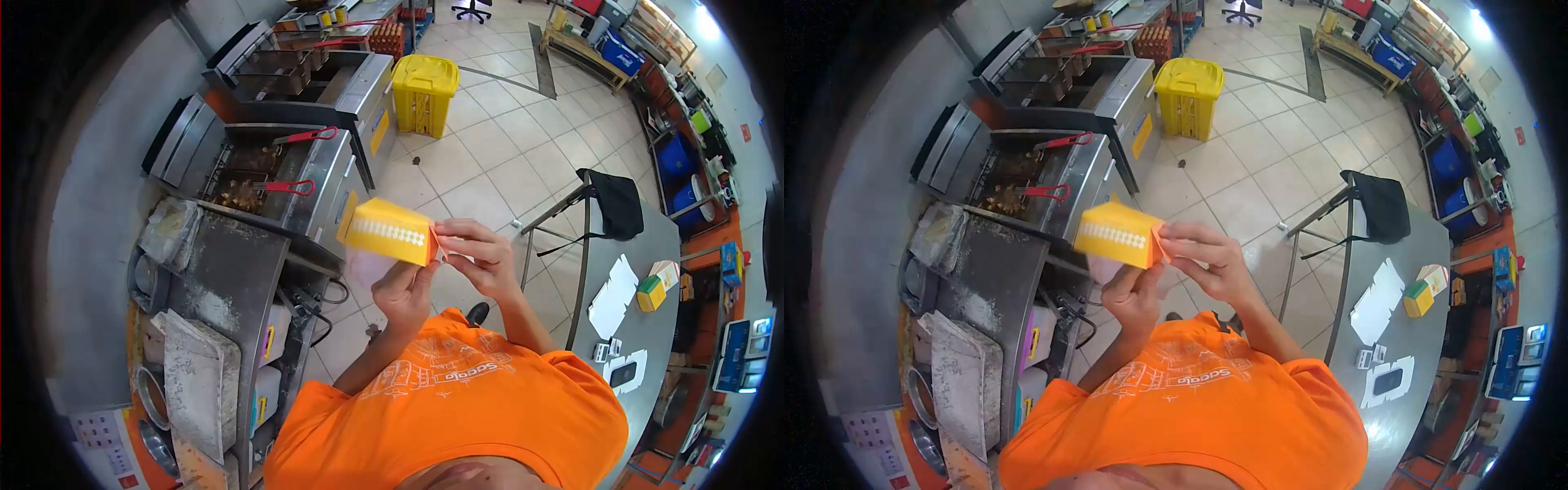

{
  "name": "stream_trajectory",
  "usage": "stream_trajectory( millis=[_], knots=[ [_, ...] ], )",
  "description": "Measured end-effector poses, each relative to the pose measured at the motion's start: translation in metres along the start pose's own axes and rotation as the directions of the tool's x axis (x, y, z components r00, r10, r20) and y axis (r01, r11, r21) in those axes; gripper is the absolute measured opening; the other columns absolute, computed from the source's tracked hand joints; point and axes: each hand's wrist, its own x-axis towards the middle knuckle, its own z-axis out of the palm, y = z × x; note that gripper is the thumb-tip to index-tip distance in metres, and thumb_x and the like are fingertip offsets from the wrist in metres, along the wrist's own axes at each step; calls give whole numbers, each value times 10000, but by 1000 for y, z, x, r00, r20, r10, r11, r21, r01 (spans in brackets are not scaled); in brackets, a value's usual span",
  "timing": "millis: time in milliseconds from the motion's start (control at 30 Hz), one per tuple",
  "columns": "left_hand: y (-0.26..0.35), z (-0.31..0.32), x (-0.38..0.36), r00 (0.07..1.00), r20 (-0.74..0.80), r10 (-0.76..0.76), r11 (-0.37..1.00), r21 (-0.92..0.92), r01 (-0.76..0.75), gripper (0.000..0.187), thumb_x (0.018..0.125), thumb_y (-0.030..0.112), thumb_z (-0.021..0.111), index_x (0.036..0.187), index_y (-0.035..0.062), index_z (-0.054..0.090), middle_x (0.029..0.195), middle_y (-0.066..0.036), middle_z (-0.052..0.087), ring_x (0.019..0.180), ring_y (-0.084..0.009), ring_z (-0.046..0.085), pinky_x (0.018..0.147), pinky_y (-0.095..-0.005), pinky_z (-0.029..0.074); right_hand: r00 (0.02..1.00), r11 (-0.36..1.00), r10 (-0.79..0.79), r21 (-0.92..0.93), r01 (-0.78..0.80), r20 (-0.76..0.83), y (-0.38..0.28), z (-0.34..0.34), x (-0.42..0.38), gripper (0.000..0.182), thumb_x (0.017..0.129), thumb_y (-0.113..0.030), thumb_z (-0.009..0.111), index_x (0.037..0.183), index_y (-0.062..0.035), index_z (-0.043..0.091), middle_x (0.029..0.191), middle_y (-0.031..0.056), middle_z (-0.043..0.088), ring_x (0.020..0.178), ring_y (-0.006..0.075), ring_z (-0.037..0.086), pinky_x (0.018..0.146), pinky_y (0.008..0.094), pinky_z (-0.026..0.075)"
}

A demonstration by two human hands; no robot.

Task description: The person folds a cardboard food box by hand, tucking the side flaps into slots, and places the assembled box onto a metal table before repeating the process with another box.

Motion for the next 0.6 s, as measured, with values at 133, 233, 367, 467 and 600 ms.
stream_trajectory(
  millis=[133, 233, 367, 467, 600],
  knots=[
    [2, -1, 1, 997, -37, -62, 993, -107, 58, 203, 845, -30, 730, 1046, -54, 712, 936, -122, 734, 814, -145, 676, 739, -254, 530, 981, 995, 85, -32, -92, -172, -1, 13, -5, 268, 793, 83, 683, 1043, -3, 719, 1058, 147, 706, 960, 261, 687, 830, 312, 534],
    [-5, 0, 5, 994, -59, 87, 996, -12, -88, 218, 788, -42, 769, 1003, -46, 730, 937, -112, 741, 819, -154, 686, 754, -266, 532, 960, 987, 158, -4, -163, -232, -9, 17, -1, 224, 794, 81, 681, 1001, 3, 713, 1012, 139, 707, 924, 256, 688, 799, 311, 534],
    [1, -2, 13, 984, -45, 174, 985, 5, -174, 259, 722, -61, 804, 972, -33, 746, 933, -116, 746, 840, -178, 700, 780, -287, 543, 986, 995, 84, -42, -92, -147, -15, 19, 2, 199, 798, 79, 671, 980, 5, 701, 987, 137, 702, 886, 261, 688, 769, 311, 534],
    [0, -7, 9, 997, -26, 73, 997, 9, -73, 283, 686, -66, 814, 958, -23, 749, 912, -108, 745, 837, -175, 695, 772, -286, 540, 992, 995, 76, -50, -81, -105, -18, 15, 4, 201, 793, 88, 662, 974, 9, 697, 988, 143, 700, 879, 256, 691, 760, 306, 538],
    [15, -9, 20, 995, 35, 95, 995, -24, -94, 261, 663, -77, 805, 910, -16, 747, 876, -87, 736, 797, -176, 686, 746, -284, 539, 994, 993, 97, -67, -100, -42, -23, 10, 6, 212, 783, 106, 651, 965, 12, 704, 994, 149, 698, 879, 236, 697, 754, 296, 548]
  ],
)
